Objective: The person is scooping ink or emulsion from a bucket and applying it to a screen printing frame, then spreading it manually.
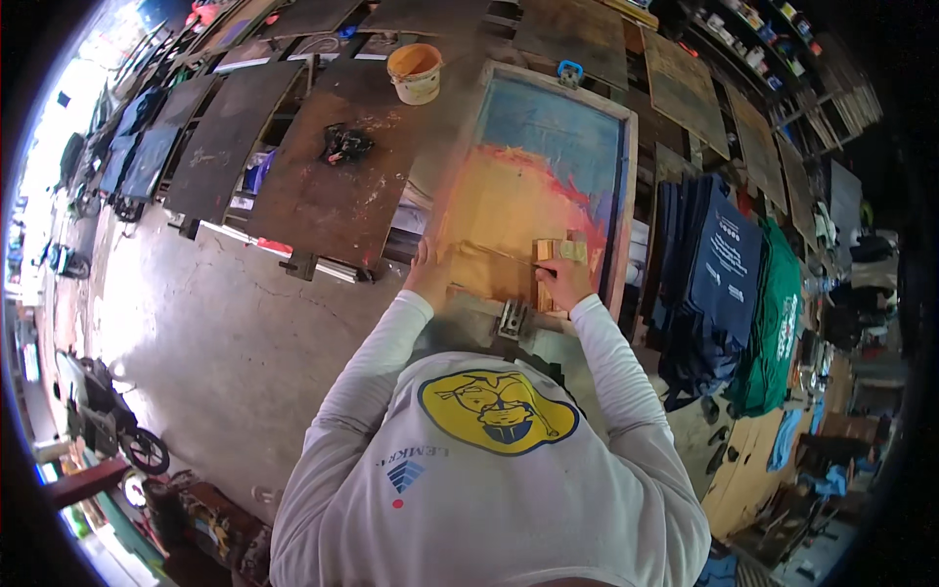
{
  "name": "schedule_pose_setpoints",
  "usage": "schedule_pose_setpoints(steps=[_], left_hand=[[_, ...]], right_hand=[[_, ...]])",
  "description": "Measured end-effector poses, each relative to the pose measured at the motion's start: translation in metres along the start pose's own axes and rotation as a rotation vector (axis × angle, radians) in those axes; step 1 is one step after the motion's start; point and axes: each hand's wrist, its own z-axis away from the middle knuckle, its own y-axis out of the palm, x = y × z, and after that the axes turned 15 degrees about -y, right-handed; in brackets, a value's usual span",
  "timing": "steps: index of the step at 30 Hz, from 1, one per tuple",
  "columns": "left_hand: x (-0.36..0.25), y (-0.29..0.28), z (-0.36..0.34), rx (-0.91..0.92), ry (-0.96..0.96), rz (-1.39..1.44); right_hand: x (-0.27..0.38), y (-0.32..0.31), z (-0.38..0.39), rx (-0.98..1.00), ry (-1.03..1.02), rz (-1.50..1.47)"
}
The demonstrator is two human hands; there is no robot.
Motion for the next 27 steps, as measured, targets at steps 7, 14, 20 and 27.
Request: schedule_pose_setpoints(steps=[7, 14, 20, 27], left_hand=[[0.006, -0.001, 0.007, -0.003, -0.046, 0.190], [-0.006, 0.008, 0.009, -0.076, -0.067, 0.178], [-0.021, 0.004, 0.012, -0.115, -0.105, 0.125], [-0.008, 0.025, -0.004, -0.134, -0.108, 0.105]], right_hand=[[-0.007, 0.021, -0.015, 0.083, -0.179, 0.036], [-0.028, -0.008, 0.010, 0.191, -0.111, 0.046], [-0.052, 0.009, -0.010, 0.232, -0.227, -0.138], [-0.038, 0.000, -0.021, 0.370, -0.172, 0.044]])
